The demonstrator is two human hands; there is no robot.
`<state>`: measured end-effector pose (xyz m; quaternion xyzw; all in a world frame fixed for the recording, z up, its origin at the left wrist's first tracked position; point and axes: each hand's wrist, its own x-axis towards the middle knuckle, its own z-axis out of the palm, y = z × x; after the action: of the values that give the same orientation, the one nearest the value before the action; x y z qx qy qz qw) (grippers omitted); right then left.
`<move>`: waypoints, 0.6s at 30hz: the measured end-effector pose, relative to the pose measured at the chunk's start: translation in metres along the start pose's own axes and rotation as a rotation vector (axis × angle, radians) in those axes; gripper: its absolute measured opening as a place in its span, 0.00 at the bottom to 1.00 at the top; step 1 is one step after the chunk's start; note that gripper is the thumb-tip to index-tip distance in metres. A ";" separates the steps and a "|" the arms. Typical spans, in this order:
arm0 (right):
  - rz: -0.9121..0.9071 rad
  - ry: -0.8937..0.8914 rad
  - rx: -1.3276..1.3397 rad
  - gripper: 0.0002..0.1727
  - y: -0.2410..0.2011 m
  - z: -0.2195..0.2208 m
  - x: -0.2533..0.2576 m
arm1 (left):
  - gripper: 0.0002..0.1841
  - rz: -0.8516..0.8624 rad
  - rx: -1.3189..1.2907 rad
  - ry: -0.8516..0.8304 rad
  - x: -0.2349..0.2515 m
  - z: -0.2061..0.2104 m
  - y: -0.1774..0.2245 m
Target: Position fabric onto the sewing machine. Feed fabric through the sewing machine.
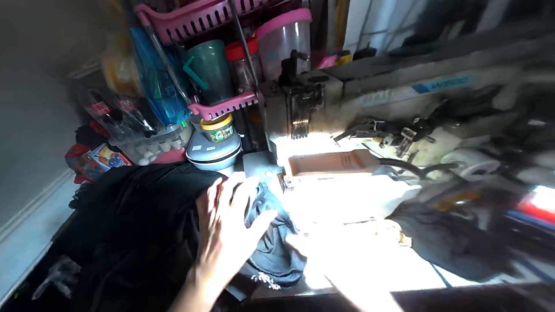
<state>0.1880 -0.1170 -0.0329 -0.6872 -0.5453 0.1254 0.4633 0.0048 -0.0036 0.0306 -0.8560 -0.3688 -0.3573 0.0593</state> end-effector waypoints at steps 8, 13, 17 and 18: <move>0.527 0.077 0.952 0.06 -0.006 -0.050 0.017 | 0.17 -0.794 -0.989 -0.012 0.035 -0.039 -0.015; 0.449 0.076 0.916 0.05 -0.014 -0.053 0.015 | 0.13 -0.802 -1.215 0.037 0.021 -0.048 -0.009; 0.248 -0.061 0.721 0.01 -0.050 -0.066 -0.019 | 0.12 -0.528 -0.993 -0.023 0.019 -0.070 -0.024; 0.131 -0.150 0.748 0.04 -0.056 -0.079 -0.034 | 0.11 -0.388 -0.827 -0.066 0.015 -0.083 -0.027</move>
<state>0.1933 -0.1872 0.0413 -0.4931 -0.4495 0.3948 0.6317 -0.0534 -0.0055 0.0979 -0.7337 -0.3504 -0.4516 -0.3674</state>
